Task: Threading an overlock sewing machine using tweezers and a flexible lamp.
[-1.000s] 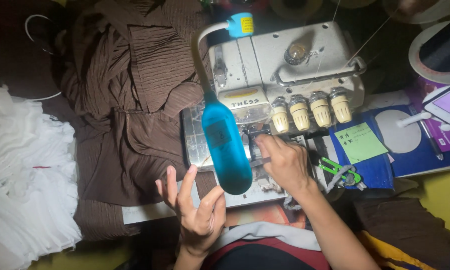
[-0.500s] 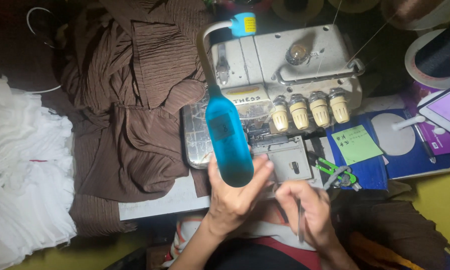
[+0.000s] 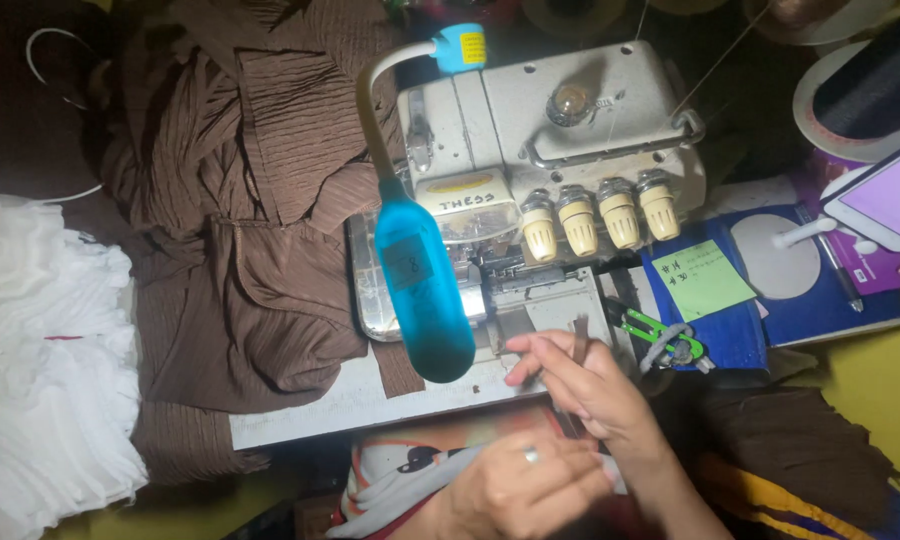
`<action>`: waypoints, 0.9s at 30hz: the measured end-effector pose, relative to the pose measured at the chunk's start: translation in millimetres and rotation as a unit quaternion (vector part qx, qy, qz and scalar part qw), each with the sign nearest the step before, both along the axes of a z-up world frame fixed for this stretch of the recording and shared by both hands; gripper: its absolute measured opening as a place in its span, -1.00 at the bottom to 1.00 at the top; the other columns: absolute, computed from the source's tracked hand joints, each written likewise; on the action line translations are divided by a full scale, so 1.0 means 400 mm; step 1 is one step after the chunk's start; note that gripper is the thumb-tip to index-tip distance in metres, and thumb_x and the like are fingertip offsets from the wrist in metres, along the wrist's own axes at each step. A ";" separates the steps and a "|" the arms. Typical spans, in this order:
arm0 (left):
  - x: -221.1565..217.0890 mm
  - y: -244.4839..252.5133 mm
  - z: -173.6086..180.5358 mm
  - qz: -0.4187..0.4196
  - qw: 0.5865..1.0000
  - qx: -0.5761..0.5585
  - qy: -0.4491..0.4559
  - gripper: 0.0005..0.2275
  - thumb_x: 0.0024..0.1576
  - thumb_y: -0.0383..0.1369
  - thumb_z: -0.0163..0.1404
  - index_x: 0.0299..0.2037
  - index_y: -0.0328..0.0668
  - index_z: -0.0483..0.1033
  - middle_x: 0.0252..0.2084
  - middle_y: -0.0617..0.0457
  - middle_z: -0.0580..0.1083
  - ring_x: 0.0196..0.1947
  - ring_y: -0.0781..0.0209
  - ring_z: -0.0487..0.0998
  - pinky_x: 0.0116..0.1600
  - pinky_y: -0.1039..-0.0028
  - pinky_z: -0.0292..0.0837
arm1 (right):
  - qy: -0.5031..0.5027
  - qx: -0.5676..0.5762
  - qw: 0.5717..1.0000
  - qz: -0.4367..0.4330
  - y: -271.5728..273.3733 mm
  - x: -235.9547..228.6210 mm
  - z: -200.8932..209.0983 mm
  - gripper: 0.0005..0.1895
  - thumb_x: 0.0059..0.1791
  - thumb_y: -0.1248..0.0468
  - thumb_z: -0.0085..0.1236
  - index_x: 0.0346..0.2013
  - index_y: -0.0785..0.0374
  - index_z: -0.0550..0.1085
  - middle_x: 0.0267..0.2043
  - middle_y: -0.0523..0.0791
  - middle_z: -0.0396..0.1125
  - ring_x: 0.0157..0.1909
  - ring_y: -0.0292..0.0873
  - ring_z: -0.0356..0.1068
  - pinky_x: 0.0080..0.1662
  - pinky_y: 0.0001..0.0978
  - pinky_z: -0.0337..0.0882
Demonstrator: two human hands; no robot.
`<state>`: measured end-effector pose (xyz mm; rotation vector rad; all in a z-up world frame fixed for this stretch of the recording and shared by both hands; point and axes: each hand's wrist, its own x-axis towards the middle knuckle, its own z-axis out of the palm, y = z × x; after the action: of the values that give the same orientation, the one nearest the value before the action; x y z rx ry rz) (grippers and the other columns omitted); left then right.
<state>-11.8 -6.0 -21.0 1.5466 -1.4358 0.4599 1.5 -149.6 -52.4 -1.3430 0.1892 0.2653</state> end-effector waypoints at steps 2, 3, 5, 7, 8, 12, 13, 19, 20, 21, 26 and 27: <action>-0.019 -0.002 -0.020 0.000 0.998 0.042 -0.040 -0.89 0.11 -0.61 -0.17 -0.25 -0.40 0.42 -0.28 -0.16 0.41 -0.30 -0.03 0.49 -0.31 0.41 0.35 | 0.013 0.010 1.000 -0.023 -0.002 0.003 -0.009 -0.75 -0.12 0.32 -0.15 -0.28 0.42 0.42 -0.62 0.03 0.33 -0.87 -0.47 -0.22 -0.74 -0.72 -0.17; -0.020 0.003 -0.010 -0.063 0.996 0.063 0.021 -0.87 0.15 -0.60 -0.23 -0.19 -0.41 0.37 -0.23 -0.15 0.38 -0.31 0.00 0.43 -0.23 0.36 0.34 | 0.018 -0.009 0.999 -0.035 -0.008 0.002 -0.020 -0.76 -0.13 0.33 -0.13 -0.31 0.44 0.43 -0.70 -0.03 0.23 -0.78 -0.38 -0.06 -0.59 -0.68 0.02; 0.005 0.006 0.023 -0.125 0.985 0.083 0.083 -0.85 0.19 -0.58 -0.29 -0.13 -0.42 0.33 -0.18 -0.13 0.35 -0.31 0.03 0.37 -0.14 0.32 0.32 | 0.025 -0.027 0.998 -0.046 -0.022 -0.010 -0.018 -0.77 -0.14 0.34 -0.11 -0.33 0.47 0.44 -0.78 -0.08 0.14 -0.68 -0.30 0.11 -0.45 -0.63 0.22; 0.058 -0.001 0.070 -0.091 0.993 -0.026 0.070 -0.77 0.06 -0.48 -0.07 -0.20 -0.59 0.25 -0.31 -0.34 0.34 -0.28 -0.13 0.43 -0.15 0.17 0.40 | 0.098 -0.192 0.976 0.007 -0.043 -0.031 0.012 -0.80 -0.24 0.24 0.04 -0.45 0.24 0.58 -0.48 -0.11 0.46 -0.47 -0.28 0.37 -0.32 -0.60 0.34; 0.068 0.008 0.061 -0.091 0.993 -0.027 0.071 -0.77 0.06 -0.48 -0.07 -0.20 -0.59 0.25 -0.31 -0.34 0.34 -0.28 -0.13 0.43 -0.15 0.17 0.40 | 0.098 -0.192 0.976 0.008 -0.055 -0.054 0.028 -0.80 -0.24 0.24 0.04 -0.45 0.24 0.58 -0.48 -0.11 0.46 -0.47 -0.28 0.37 -0.32 -0.60 0.34; 0.109 0.011 0.023 0.029 0.979 0.170 0.107 -0.74 0.16 -0.45 -0.37 0.04 -0.36 0.12 0.06 -0.19 0.22 0.15 -0.16 0.16 0.18 0.08 0.05 | -0.217 -0.264 0.935 0.100 -0.120 -0.128 0.102 -0.89 -0.22 0.31 -0.03 -0.58 0.17 0.48 -0.80 -0.25 0.33 -0.75 -0.42 0.30 -0.56 -0.65 0.31; 0.118 0.002 0.010 0.023 0.977 0.188 0.102 -0.75 0.15 -0.53 -0.41 0.02 -0.35 0.13 0.02 -0.18 0.26 0.15 -0.14 0.16 0.18 0.05 0.02 | -0.248 -0.290 0.916 0.125 -0.140 -0.144 0.121 -0.83 -0.21 0.30 -0.04 -0.41 0.09 0.51 -0.77 -0.28 0.34 -0.74 -0.43 0.32 -0.57 -0.65 0.33; 0.146 -0.007 -0.020 0.004 0.981 0.086 0.173 -0.96 0.05 -0.49 -0.14 -0.36 -0.30 0.33 -0.36 -0.02 0.34 -0.23 0.14 0.41 0.11 0.23 0.18 | -0.215 -0.254 0.934 0.127 -0.279 -0.188 0.057 -0.75 -0.17 0.15 -0.13 -0.42 0.09 0.52 -0.73 -0.26 0.43 -0.73 -0.41 0.41 -0.64 -0.65 0.39; 0.141 -0.006 -0.022 0.005 0.981 0.086 0.175 -0.96 0.05 -0.49 -0.14 -0.36 -0.30 0.33 -0.36 -0.02 0.34 -0.23 0.14 0.41 0.11 0.23 0.18 | -0.214 -0.253 0.935 0.129 -0.260 -0.175 0.050 -0.75 -0.17 0.15 -0.13 -0.42 0.09 0.52 -0.73 -0.26 0.43 -0.73 -0.41 0.41 -0.64 -0.65 0.39; 0.133 -0.002 -0.024 0.007 0.981 0.099 0.167 -0.96 0.05 -0.48 -0.14 -0.40 -0.30 0.31 -0.37 0.01 0.34 -0.22 0.15 0.41 0.10 0.23 0.19 | -0.216 -0.249 0.943 0.051 -0.239 -0.162 0.043 -0.55 -0.11 0.01 -0.33 -0.29 0.28 0.41 -0.69 -0.22 0.37 -0.63 -0.35 0.39 -0.40 -0.51 0.42; 0.088 0.035 -0.084 0.023 0.977 0.147 0.152 -0.93 0.09 -0.48 -0.20 -0.40 -0.25 0.33 -0.32 0.06 0.36 -0.15 0.13 0.39 0.12 0.23 0.14 | -0.222 -0.287 0.917 -0.167 -0.138 -0.093 -0.037 -0.14 -0.19 -0.43 -0.62 -0.31 0.35 0.22 -0.28 0.00 0.21 -0.31 -0.15 0.27 -0.24 -0.37 0.37; 0.080 0.045 -0.088 0.026 0.980 0.132 0.145 -0.92 0.09 -0.48 -0.20 -0.39 -0.26 0.35 -0.33 0.06 0.36 -0.13 0.06 0.39 0.09 0.20 0.17 | -0.299 -0.288 0.894 -0.169 -0.094 -0.069 -0.006 -0.36 -0.11 -0.22 -0.53 -0.40 0.33 0.22 -0.40 -0.03 0.21 -0.39 -0.19 0.27 -0.36 -0.49 0.35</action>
<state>20.1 11.9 -56.2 1.7832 -1.2676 0.0687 -26.2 -187.3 -54.8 -1.8822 -0.0297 -0.5459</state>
